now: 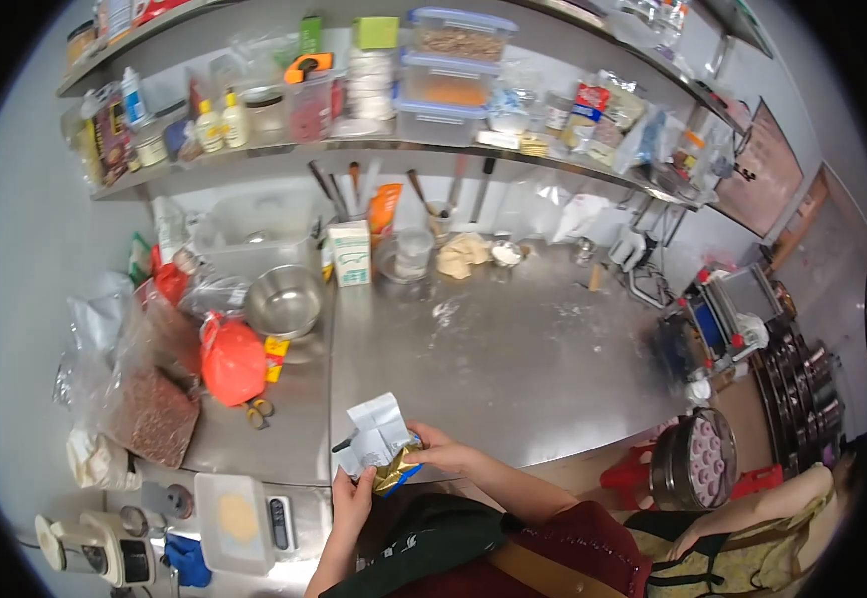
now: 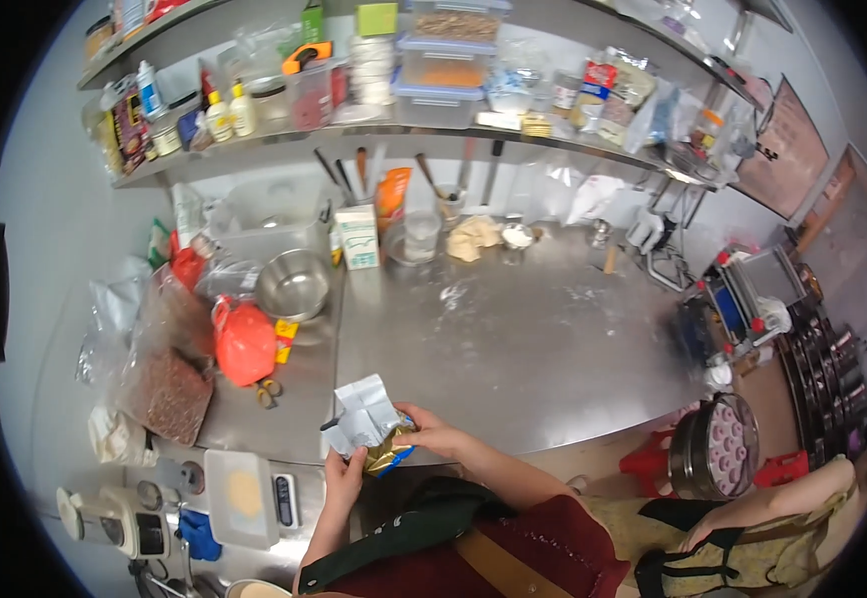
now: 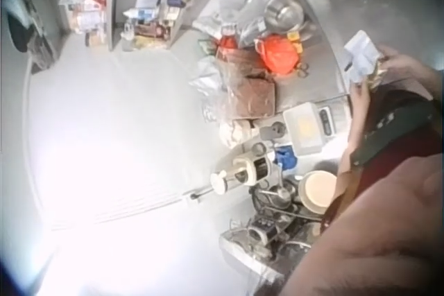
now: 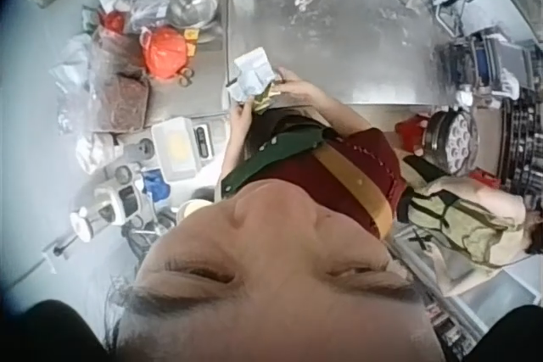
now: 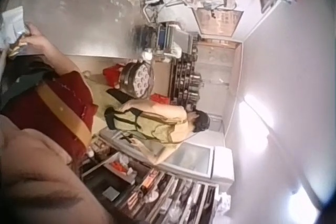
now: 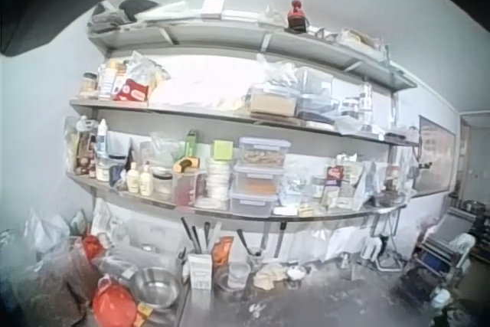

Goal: Measuring and mixing various dry and wet ingredients into a metal bowl using a digital scale and a whisk.

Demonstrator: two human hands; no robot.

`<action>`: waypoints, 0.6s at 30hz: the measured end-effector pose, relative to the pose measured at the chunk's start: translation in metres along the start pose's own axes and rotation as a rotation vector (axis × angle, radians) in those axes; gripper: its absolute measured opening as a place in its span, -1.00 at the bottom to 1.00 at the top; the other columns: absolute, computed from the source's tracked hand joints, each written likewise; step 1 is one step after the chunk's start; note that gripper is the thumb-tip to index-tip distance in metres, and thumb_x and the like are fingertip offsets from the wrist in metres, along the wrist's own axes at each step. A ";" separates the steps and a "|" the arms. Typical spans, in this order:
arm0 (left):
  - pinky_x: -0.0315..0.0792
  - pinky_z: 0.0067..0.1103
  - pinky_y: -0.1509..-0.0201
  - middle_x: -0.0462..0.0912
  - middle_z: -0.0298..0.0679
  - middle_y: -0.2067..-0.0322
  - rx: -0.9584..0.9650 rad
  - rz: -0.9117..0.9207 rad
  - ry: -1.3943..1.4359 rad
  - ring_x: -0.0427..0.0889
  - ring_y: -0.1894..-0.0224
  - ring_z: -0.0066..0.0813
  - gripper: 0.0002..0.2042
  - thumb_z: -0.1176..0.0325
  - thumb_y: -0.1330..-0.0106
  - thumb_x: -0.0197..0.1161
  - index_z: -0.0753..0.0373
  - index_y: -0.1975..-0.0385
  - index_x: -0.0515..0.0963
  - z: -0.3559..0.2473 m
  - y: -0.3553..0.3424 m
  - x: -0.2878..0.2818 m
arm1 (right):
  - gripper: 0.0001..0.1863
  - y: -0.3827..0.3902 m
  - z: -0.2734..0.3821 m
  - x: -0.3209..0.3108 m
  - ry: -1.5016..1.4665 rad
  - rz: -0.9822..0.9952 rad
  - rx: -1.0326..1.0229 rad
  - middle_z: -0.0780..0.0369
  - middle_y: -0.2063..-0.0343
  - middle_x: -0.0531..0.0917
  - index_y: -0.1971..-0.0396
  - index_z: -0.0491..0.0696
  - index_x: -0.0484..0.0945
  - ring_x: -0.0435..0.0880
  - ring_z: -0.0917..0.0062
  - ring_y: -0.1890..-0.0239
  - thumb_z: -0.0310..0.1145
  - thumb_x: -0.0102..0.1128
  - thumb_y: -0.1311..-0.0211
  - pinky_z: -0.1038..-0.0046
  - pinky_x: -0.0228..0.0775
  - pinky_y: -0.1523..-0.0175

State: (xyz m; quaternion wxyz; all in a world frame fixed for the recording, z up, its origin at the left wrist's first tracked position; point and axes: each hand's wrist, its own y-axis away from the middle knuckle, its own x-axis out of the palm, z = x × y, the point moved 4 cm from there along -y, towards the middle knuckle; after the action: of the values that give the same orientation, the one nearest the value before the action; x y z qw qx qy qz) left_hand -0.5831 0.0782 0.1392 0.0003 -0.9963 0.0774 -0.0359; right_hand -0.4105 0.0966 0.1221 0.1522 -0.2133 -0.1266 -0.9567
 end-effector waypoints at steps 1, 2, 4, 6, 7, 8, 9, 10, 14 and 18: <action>0.29 -0.60 0.08 0.50 -0.20 0.25 -0.007 0.069 -0.003 0.44 0.19 -0.51 -0.70 0.42 -0.17 0.07 0.41 0.13 0.32 0.002 -0.003 0.014 | -0.46 0.008 0.004 -0.016 0.008 -0.017 -0.009 0.23 0.13 0.45 0.00 -0.16 0.25 0.44 0.56 0.11 -0.53 0.18 0.06 0.50 0.27 0.01; 0.29 -0.60 0.07 0.49 -0.20 0.24 0.000 0.129 -0.053 0.44 0.18 -0.51 -0.71 0.43 -0.17 0.05 0.40 0.12 0.31 -0.002 -0.005 0.026 | -0.51 0.015 0.012 -0.024 0.256 -0.006 0.036 0.25 0.19 0.49 0.05 -0.16 0.31 0.45 0.58 0.15 -0.51 0.19 0.06 0.52 0.28 0.03; 0.31 -0.59 0.09 0.50 -0.17 0.25 0.017 0.164 -0.065 0.46 0.18 -0.48 -0.71 0.43 -0.17 0.05 0.40 0.13 0.31 -0.002 -0.015 0.045 | -0.63 0.026 0.033 -0.035 0.511 -0.004 0.137 0.26 0.31 0.56 0.17 -0.16 0.43 0.48 0.60 0.21 -0.46 0.22 0.06 0.55 0.30 0.07; 0.32 -0.57 0.09 0.50 -0.14 0.25 0.009 0.249 -0.104 0.47 0.18 -0.44 -0.67 0.43 -0.16 0.08 0.41 0.09 0.28 0.003 -0.031 0.069 | -0.63 0.031 0.035 -0.062 0.434 -0.039 0.070 0.26 0.28 0.55 0.16 -0.16 0.43 0.48 0.60 0.20 -0.47 0.21 0.06 0.55 0.31 0.08; 0.32 -0.57 0.09 0.50 -0.14 0.25 0.018 0.254 -0.107 0.47 0.18 -0.44 -0.67 0.43 -0.16 0.08 0.41 0.09 0.28 0.003 -0.041 0.078 | -0.62 0.033 0.038 -0.076 0.353 -0.064 0.015 0.26 0.26 0.55 0.16 -0.16 0.42 0.48 0.60 0.19 -0.47 0.21 0.05 0.54 0.32 0.08; 0.31 -0.56 0.06 0.48 -0.14 0.22 0.029 0.278 -0.088 0.45 0.15 -0.43 -0.64 0.43 -0.15 0.09 0.40 0.07 0.25 -0.001 -0.050 0.091 | -0.62 0.035 0.048 -0.088 0.353 -0.063 0.012 0.26 0.26 0.55 0.16 -0.16 0.42 0.48 0.60 0.19 -0.47 0.21 0.05 0.54 0.32 0.08; 0.30 -0.54 0.04 0.46 -0.13 0.19 0.039 0.302 -0.068 0.44 0.12 -0.43 -0.61 0.43 -0.14 0.11 0.39 0.04 0.23 -0.006 -0.060 0.105 | -0.63 0.036 0.062 -0.104 0.313 -0.128 -0.020 0.27 0.25 0.55 0.15 -0.15 0.42 0.48 0.61 0.20 -0.47 0.20 0.04 0.54 0.31 0.08; 0.27 -0.53 -0.01 0.42 -0.12 0.13 0.146 0.265 -0.061 0.39 0.06 -0.42 -0.55 0.43 -0.11 0.14 0.37 0.01 0.19 -0.016 -0.070 0.122 | -0.63 0.036 0.077 -0.121 0.273 -0.191 -0.051 0.29 0.25 0.55 0.15 -0.15 0.43 0.48 0.62 0.20 -0.46 0.20 0.02 0.54 0.31 0.07; 0.28 -0.57 0.00 0.43 -0.14 0.11 0.135 0.324 -0.131 0.40 0.07 -0.45 -0.57 0.39 -0.11 0.17 0.33 0.02 0.24 -0.019 -0.093 0.160 | -0.71 0.048 0.203 -0.195 0.297 -0.599 -0.375 0.29 0.30 0.58 0.23 -0.15 0.49 0.50 0.64 0.26 -0.54 0.19 0.05 0.55 0.35 0.14; 0.35 -0.63 0.12 0.51 -0.22 0.25 -0.169 0.364 -0.018 0.47 0.19 -0.54 -0.69 0.39 -0.14 0.15 0.34 0.14 0.35 0.035 -0.085 0.161 | -0.70 0.052 0.343 -0.262 0.382 -0.914 -0.882 0.26 0.27 0.53 0.21 -0.18 0.41 0.46 0.63 0.24 -0.49 0.16 0.00 0.57 0.26 0.11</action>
State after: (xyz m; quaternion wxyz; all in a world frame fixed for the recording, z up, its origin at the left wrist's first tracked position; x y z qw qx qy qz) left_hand -0.4088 0.1368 0.1164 -0.0763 -0.9626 0.2592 -0.0197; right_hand -0.0401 0.2164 0.3152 -0.3508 -0.0071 0.2284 -0.9082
